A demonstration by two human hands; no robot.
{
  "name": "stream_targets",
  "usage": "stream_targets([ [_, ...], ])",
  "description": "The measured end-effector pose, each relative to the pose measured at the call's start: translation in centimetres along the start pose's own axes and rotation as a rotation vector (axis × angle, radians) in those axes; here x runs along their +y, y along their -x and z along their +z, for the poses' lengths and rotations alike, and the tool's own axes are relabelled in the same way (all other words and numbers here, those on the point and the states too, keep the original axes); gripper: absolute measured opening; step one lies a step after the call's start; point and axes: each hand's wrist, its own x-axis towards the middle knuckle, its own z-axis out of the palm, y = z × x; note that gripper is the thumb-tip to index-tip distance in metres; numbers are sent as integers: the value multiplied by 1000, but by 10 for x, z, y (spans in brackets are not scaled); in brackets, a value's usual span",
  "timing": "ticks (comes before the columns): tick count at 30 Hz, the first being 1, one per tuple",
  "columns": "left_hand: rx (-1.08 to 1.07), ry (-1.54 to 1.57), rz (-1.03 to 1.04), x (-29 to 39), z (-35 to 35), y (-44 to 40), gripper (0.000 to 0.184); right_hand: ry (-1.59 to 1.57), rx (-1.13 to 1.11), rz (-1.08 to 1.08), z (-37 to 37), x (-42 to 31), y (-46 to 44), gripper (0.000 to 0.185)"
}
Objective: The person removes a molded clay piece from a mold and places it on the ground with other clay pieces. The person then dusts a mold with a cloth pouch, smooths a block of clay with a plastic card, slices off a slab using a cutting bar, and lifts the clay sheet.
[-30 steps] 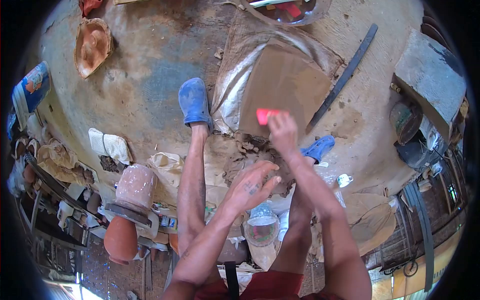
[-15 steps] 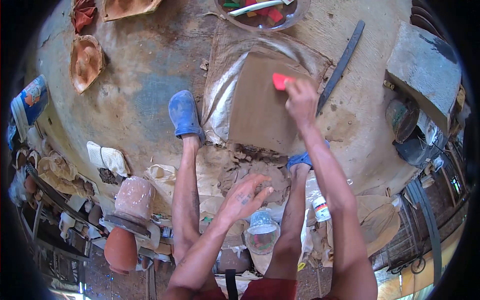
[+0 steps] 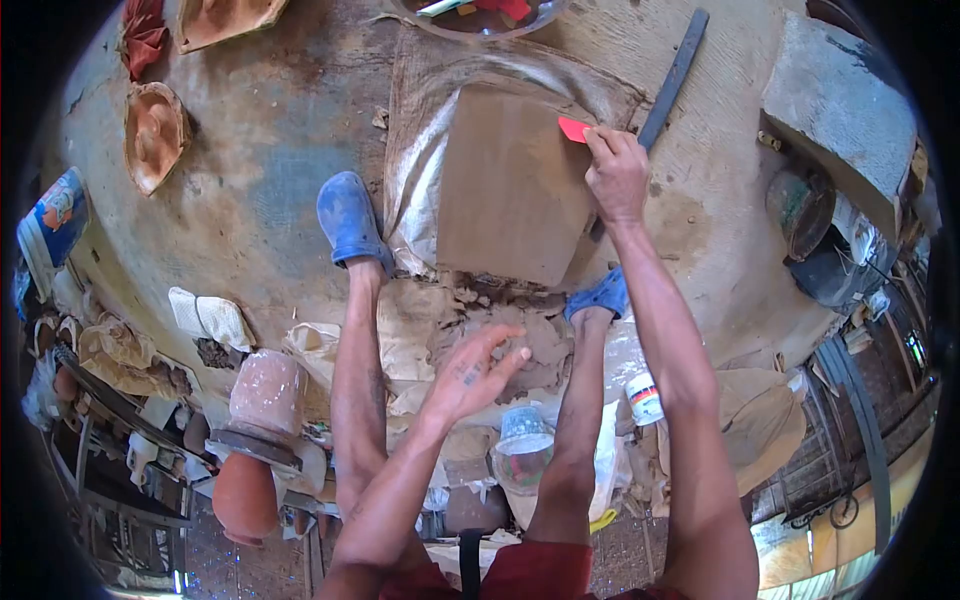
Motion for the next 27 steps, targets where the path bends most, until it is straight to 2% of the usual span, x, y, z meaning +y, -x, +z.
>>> stream_targets([
  [2,-30,1,5,-6,1,-3,41,7,-81,-49,8,9,8,37],
  [8,-66,-48,41,7,8,4,40,-26,-300,-34,-9,-55,157,47],
  [15,-86,-49,-44,33,-13,-3,41,-94,-419,26,-20,-78,214,45],
  [17,-67,-69,-44,29,-21,-4,41,-140,-232,300,-25,-80,210,34],
  [18,-6,-22,-33,29,-25,-4,43,-143,-238,302,-24,-82,210,34],
  [20,120,65,-54,32,-32,-4,40,-126,-33,766,-25,-87,212,23],
  [21,115,67,-61,33,-35,-4,40,-123,-41,770,-20,-93,215,23],
  [23,254,166,-32,33,-44,-5,36,-70,-150,910,2,-116,220,19],
  [24,238,141,-58,37,-51,-4,34,-55,-61,967,13,-134,210,18],
  [26,263,177,-58,40,-59,-2,33,-46,-135,982,21,-175,183,13],
  [27,286,218,-50,39,-61,-1,32,-52,-91,903,34,-196,175,9],
])
